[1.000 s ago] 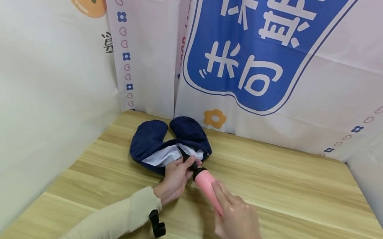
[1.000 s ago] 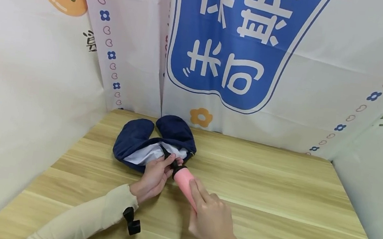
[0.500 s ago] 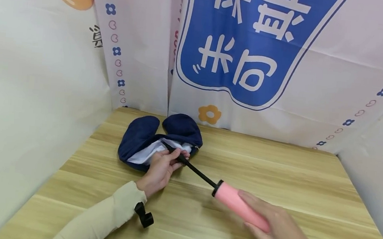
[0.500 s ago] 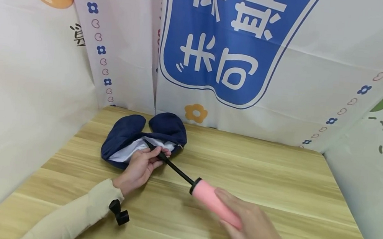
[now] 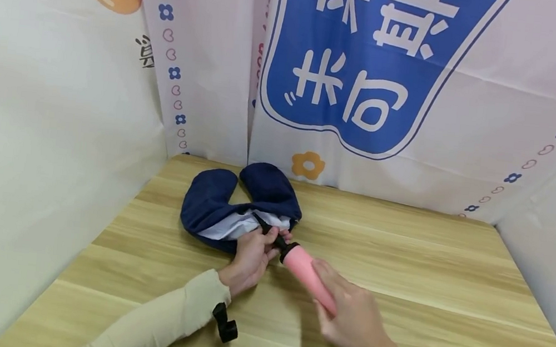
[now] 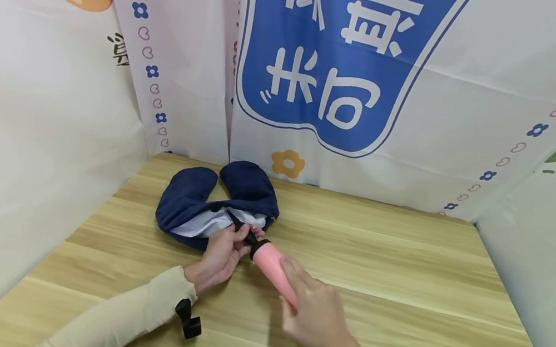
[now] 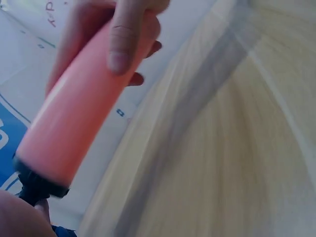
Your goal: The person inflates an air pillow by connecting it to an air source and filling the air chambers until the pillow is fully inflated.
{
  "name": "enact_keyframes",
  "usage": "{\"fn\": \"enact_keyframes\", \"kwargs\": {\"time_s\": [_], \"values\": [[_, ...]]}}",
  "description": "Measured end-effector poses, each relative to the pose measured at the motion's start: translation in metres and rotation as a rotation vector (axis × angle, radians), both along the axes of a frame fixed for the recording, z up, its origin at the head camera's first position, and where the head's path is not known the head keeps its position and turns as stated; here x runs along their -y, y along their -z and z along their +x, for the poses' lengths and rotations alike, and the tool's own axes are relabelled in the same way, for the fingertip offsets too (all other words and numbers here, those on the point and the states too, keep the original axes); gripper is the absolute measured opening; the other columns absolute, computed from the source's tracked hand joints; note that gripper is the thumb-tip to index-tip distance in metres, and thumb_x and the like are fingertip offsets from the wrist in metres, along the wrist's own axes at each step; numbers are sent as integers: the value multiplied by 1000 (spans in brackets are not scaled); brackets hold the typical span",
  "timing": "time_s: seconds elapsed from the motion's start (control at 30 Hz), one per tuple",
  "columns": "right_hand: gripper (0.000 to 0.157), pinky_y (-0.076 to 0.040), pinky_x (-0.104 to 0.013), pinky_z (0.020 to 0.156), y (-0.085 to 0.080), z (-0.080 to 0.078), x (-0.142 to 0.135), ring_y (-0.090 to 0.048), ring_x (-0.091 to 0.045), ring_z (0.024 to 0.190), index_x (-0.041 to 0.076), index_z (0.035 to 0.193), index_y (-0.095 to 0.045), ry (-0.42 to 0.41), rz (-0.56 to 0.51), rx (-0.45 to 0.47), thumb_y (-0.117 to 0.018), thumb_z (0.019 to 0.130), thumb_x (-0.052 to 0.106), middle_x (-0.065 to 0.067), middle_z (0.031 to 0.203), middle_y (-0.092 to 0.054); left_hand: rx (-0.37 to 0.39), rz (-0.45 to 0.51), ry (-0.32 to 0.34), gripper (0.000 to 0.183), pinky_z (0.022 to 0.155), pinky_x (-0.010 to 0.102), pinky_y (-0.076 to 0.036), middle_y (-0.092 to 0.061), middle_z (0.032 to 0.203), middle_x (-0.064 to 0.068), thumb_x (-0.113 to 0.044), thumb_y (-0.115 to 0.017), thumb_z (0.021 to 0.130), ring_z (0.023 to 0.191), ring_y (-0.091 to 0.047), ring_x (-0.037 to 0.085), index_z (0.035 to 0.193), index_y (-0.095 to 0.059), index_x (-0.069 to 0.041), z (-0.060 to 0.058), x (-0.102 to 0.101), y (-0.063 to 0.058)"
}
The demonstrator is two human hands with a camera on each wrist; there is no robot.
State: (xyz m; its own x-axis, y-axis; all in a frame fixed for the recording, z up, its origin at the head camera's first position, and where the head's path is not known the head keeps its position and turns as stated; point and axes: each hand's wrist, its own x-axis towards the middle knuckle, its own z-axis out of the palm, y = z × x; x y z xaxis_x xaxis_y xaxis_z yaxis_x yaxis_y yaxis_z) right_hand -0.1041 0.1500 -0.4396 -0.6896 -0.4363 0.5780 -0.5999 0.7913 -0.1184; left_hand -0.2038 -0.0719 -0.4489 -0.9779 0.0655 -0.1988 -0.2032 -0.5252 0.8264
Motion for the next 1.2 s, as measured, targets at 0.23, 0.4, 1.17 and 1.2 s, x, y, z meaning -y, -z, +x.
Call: {"fn": "enact_keyframes", "kwargs": {"time_s": [0.23,0.4,1.17,1.2], "values": [[81,-59,-41,100,-7,7,-26,-72,-25,124,21,160,-47,-59,5,178,-85,89,25,-2,154,-60,-75,-35,6,34,93,32,-62,-75,112,24,-5,-53,109,97,-77,20,132,-56,20,-10,14,-5],[80,-43,-12,110,-20,24,-69,-71,-15,123,26,158,-51,-89,-52,264,-88,87,25,4,150,-63,-69,-6,-6,33,95,35,-62,-76,103,15,-7,-52,110,96,-77,19,129,-57,19,-15,20,-10],[78,-62,-44,94,-28,4,-27,-71,-24,125,21,159,-49,-76,66,205,-85,90,26,-1,156,-59,-52,-33,26,31,95,33,-61,-75,113,22,-6,-52,110,97,-78,18,128,-58,18,-9,15,-10],[81,-60,-42,101,-29,9,-36,-69,-23,128,22,160,-47,-93,56,220,-86,89,25,0,157,-57,-52,-37,39,31,95,33,-62,-76,112,20,-6,-52,110,96,-78,17,129,-58,18,-9,17,-12]]}}
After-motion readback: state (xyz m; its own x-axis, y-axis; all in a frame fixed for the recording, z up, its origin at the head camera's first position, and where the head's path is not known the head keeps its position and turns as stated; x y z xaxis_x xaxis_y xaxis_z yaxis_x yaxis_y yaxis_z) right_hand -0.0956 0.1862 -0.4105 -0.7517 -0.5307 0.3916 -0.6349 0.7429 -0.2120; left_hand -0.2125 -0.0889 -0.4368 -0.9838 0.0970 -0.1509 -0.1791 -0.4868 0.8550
